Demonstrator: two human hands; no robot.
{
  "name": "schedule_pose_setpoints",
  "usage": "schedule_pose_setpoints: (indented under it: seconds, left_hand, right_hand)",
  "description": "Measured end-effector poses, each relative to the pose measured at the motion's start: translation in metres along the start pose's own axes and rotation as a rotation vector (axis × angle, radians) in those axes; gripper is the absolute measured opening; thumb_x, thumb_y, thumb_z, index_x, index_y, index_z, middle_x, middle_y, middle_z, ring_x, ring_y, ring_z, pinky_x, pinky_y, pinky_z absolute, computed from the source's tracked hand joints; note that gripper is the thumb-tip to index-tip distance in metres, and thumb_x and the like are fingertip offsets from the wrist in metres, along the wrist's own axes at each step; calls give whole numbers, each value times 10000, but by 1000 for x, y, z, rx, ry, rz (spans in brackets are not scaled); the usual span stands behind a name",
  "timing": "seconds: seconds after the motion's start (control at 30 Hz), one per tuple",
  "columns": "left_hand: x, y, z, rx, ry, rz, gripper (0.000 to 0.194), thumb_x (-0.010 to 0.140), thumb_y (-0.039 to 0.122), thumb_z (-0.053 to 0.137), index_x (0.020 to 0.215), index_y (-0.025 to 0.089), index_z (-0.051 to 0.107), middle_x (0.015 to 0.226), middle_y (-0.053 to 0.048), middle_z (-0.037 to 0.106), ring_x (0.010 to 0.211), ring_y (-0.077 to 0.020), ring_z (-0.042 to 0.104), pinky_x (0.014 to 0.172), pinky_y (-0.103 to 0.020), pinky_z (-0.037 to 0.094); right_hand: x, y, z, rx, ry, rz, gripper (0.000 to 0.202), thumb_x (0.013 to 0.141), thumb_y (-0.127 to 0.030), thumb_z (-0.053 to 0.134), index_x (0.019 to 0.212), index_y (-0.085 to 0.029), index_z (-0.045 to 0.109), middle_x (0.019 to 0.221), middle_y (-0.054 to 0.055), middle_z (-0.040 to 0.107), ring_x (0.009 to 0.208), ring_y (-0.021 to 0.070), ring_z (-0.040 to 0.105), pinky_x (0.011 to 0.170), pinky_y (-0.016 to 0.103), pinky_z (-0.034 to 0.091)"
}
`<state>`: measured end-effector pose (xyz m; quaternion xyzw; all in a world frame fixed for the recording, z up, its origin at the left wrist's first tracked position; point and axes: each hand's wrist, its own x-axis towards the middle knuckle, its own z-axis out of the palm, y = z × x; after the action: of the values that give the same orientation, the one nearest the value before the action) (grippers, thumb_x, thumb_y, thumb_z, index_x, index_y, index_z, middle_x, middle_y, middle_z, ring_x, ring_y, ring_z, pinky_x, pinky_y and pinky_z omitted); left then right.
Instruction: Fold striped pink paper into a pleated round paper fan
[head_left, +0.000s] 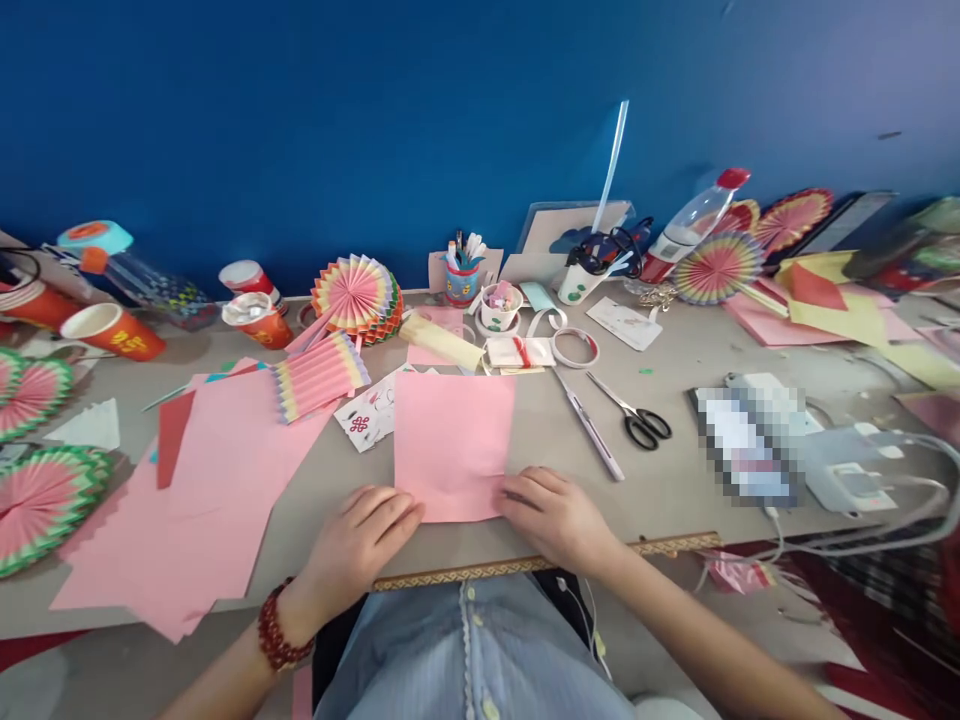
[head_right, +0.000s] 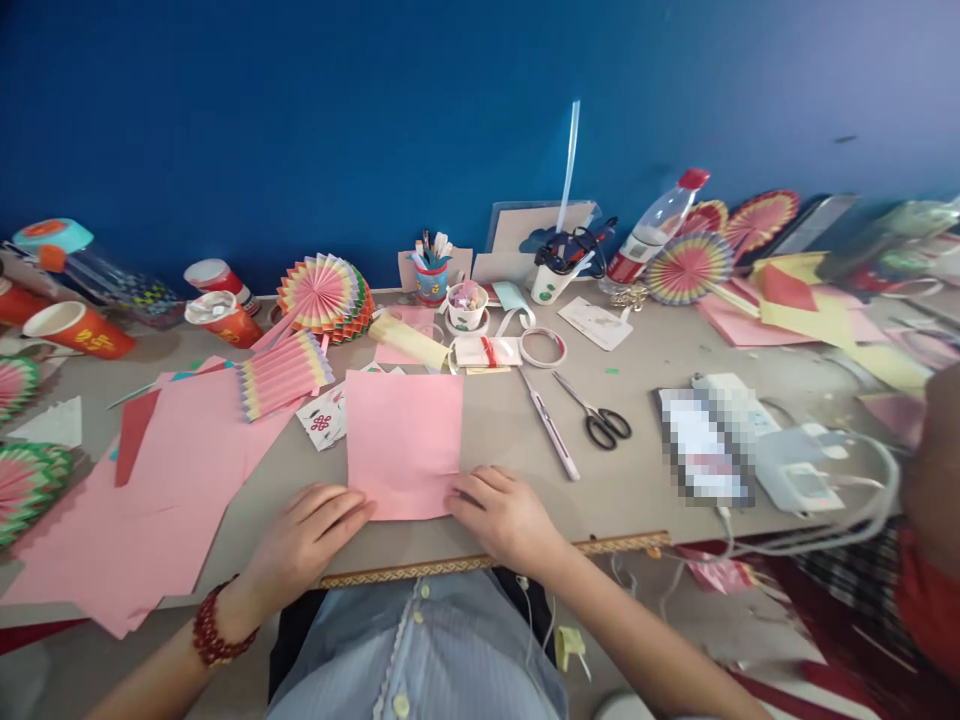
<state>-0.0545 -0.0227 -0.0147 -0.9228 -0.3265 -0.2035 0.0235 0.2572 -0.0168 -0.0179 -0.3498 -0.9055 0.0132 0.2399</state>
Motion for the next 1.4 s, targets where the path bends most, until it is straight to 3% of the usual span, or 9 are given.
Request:
schedule_pose_setpoints:
  seconds: [0.13,0.3,0.57,0.73,0.93,1.17,1.4]
  left_hand:
    - [-7,6,9,-53,-102,-87,291,1000,123,417,1184,172,636,1116,-84,686,992,-206,596,875,-364,501]
    - [-9,9,10,-106,-71,-158,180,984,138,487,1071,171,640,1071,-66,686,993,-209,591,891,-369,482]
    - [7,12,5,-172,-7,-241,149,989,150,477,984,178,623,976,-56,677,903,-182,618,844,-331,502]
    - [6,13,4,-214,-86,-296,165,1007,193,451,946,190,604,969,-52,647,891,-185,584,826,-348,478]
    - [-1,10,4,-261,-100,-363,156,1014,219,443,948,201,583,966,-46,630,904,-195,562,840,-371,431]
    - [10,5,-1,-318,-153,-458,156,1004,260,458,915,206,575,931,-26,624,909,-195,579,851,-372,412]
    - [23,-7,-7,-265,-294,-476,218,992,272,451,835,205,586,843,-15,614,831,-191,575,801,-358,403]
  right_hand:
    - [0,-1,1,-12,-35,9,165,953,-152,529,1036,-206,661,1048,61,706,927,193,594,848,332,497]
    - [5,1,1,15,-39,-85,201,988,-130,456,1011,-184,648,967,60,712,881,184,600,841,335,492]
    - [4,0,10,62,-55,-13,153,965,-131,499,982,-187,641,954,64,697,883,193,595,832,337,490]
    - [4,1,11,89,-44,11,166,966,-127,502,973,-201,650,955,54,699,864,190,587,816,330,488]
    - [7,0,8,184,-38,75,132,972,-198,543,942,-213,670,954,52,712,881,189,605,822,333,495]
    - [13,3,7,320,-89,207,129,976,-262,556,936,-208,666,932,63,702,889,201,607,809,345,496]
    - [20,6,4,297,-139,336,155,957,-290,588,845,-197,642,913,62,670,866,202,577,805,348,469]
